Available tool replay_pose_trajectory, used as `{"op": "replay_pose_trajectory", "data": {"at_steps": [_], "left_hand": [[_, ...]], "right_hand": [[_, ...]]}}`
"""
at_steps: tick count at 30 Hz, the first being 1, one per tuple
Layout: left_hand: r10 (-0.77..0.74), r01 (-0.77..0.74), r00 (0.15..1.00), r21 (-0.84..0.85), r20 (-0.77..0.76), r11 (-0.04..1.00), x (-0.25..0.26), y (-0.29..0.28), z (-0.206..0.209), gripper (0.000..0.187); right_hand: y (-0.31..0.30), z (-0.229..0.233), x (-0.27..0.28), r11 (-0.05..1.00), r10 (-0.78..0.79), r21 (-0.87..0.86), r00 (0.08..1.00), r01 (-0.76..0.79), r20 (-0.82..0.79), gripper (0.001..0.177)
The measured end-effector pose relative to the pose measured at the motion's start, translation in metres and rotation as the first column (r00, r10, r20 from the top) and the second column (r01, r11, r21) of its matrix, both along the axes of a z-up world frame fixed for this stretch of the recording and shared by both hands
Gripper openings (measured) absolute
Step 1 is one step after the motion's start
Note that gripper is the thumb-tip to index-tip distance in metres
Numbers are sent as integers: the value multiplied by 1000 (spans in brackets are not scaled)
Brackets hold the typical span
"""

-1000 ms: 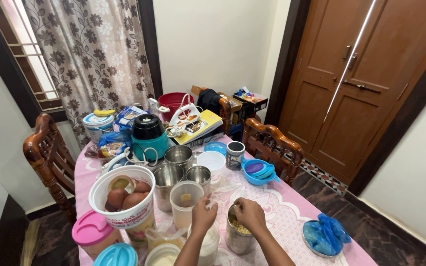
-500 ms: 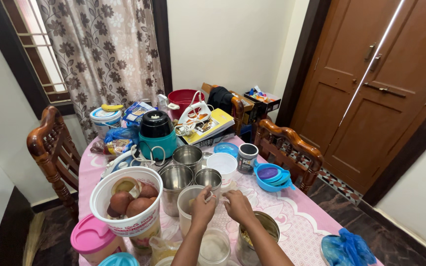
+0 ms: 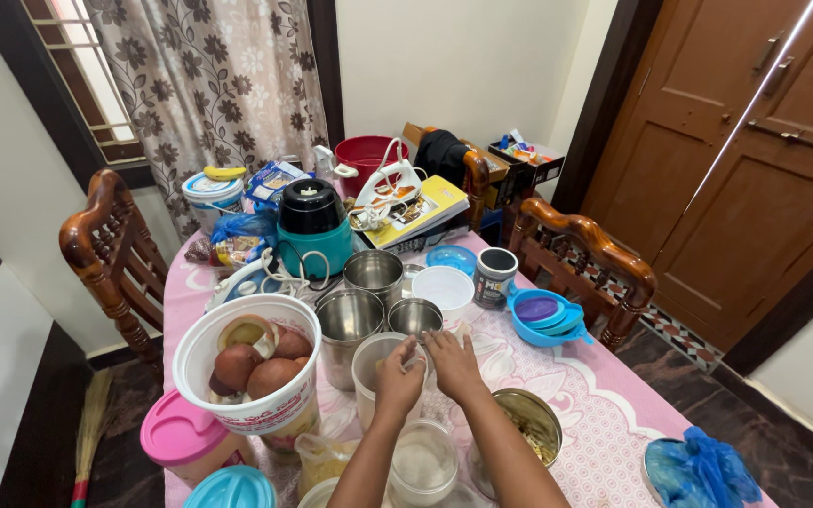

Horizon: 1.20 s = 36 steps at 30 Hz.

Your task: The person transfers dry food items from plastic bags into metal containers on a table, then closes the containers with lids. The person handles multiple containers and bags, pouring contents and securing lids.

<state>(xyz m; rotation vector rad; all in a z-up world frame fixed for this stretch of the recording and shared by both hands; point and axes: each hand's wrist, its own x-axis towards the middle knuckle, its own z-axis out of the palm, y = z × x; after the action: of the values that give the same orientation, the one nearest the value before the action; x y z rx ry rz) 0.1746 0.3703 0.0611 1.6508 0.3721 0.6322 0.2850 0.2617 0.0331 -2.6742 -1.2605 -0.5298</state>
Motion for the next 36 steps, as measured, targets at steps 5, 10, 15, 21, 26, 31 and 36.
{"op": "replay_pose_trajectory", "data": {"at_steps": [5,10,15,21,26,31,36], "left_hand": [[13,-12,1000,44,-26,999,-2,-1,2,52],[18,-15,998,61,-56,998,-5,-2,3,53],[23,-20,991,31,-130,999,-12,-10,8,56],[-1,2,1000,64,-10,998,-9,-30,4,56],[-55,56,998,32,-45,998,-14,-70,8,55],[-126,127,992,41,-27,991,-25,-114,13,55],[-202,201,978,-28,-43,979,-55,-152,27,56]], "right_hand": [[-3,6,-8,989,-93,-120,995,90,-20,13],[-15,-9,4,991,-90,104,995,84,53,17],[-45,5,20,970,-241,43,969,239,57,17],[-112,61,3,949,-293,163,947,271,128,13],[-169,91,-25,927,-365,147,920,345,142,10],[-231,104,-57,901,-418,174,903,397,99,7],[-282,108,-105,872,-461,189,887,451,13,10]]}}
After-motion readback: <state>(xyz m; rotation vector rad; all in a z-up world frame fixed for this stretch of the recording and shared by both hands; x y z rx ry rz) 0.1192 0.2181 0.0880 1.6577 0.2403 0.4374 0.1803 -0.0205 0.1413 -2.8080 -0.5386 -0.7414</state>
